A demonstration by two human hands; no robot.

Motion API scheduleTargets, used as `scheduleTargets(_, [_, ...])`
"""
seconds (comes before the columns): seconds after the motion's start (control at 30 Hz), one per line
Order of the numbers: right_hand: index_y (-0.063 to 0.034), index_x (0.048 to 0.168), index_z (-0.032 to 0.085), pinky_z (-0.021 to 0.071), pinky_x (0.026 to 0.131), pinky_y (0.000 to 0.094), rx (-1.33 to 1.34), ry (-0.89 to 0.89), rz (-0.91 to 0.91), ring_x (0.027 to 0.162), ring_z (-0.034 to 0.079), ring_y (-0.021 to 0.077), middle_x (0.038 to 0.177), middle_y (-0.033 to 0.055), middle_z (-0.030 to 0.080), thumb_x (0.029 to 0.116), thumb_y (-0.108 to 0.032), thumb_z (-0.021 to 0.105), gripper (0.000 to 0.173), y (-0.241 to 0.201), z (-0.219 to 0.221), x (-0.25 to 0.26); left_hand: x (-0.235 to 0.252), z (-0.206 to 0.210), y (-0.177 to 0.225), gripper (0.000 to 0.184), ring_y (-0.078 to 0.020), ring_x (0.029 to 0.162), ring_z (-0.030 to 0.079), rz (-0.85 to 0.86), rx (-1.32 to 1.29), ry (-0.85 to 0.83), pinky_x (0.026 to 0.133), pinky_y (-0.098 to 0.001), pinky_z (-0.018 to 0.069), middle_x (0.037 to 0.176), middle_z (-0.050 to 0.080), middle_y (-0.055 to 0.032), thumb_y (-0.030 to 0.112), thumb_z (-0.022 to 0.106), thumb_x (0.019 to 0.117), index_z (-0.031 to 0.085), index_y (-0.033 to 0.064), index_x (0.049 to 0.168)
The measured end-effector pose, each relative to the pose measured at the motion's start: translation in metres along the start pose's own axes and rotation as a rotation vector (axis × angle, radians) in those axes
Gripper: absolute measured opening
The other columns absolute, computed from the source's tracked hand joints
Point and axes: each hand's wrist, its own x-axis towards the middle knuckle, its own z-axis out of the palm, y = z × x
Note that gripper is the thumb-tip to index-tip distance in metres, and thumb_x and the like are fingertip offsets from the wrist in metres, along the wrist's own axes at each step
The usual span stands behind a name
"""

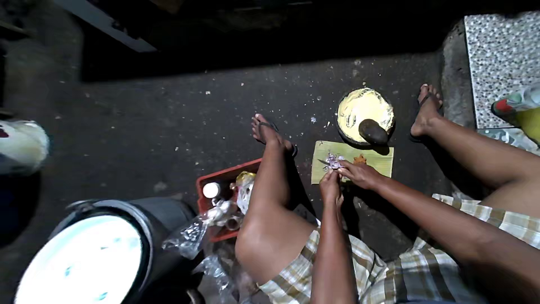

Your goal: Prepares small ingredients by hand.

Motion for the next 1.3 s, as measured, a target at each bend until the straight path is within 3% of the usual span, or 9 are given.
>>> scheduleTargets(0.2, [-0.0163,0.153,0.048,0.0448,0.104,0.0644,0.041,-0.024,0.002,0.12,0.064,0.0414,0.125,0.0229,0.068,0.1113,-0.047,0.033,0.054,-0.004,0.006,-0.003,0.008,-0.004,0.003,0.016,-0.0128,0.082,0.063,-0.042,-0.186,0.048,0.077,-0.026,0.0553,0.094,0.065,-0.0116,0.002,0.047,0.1053,0.058,-0.0072,0.114])
scheduleTargets(0.37, [-0.0114,0.145,0.054,0.046,0.103,0.0632,0.041,-0.04,0.011,0.12,0.064,0.0403,0.125,0.0224,0.068,0.1112,-0.048,0.029,0.056,0.0,0.011,-0.013,0.014,-0.008,-0.005,0.015,-0.0133,0.082,0.063,0.012,-0.16,0.034,0.08,-0.0273,0.0545,0.092,0.065,-0.0105,0.002,0.049,0.1045,0.059,-0.007,0.111])
scheduleTargets(0.6, [-0.014,0.149,0.05,0.0455,0.103,0.0637,0.046,-0.058,0.029,0.122,0.063,0.0398,0.127,0.0215,0.067,0.1109,-0.05,0.03,0.057,0.005,0.009,-0.015,0.019,-0.009,-0.006,0.014,-0.0118,0.072,0.061,-0.086,-0.159,0.04,0.069,-0.0246,0.0544,0.084,0.062,-0.0089,0.006,0.047,0.1063,0.056,-0.0045,0.105])
scheduleTargets(1.07, [-0.0128,0.15,0.047,0.0467,0.101,0.064,0.125,-0.035,0.005,0.114,0.066,0.0411,0.119,0.0234,0.069,0.1102,-0.047,0.039,0.053,0.015,0.004,0.011,0.014,-0.006,0.007,0.013,-0.0094,0.066,0.061,-0.248,-0.047,-0.074,0.064,-0.0203,0.0543,0.079,0.062,-0.0078,0.004,0.048,0.1054,0.058,-0.0034,0.102])
scheduleTargets(1.3, [-0.0191,0.158,0.041,0.0448,0.105,0.0639,0.057,-0.069,0.008,0.123,0.063,0.0401,0.132,0.0209,0.066,0.1107,-0.05,0.031,0.057,0.009,0.007,-0.017,0.021,-0.011,0.002,0.011,-0.0112,0.074,0.061,-0.111,-0.11,0.042,0.07,-0.024,0.0541,0.085,0.062,-0.009,0.002,0.049,0.1045,0.057,-0.0052,0.107])
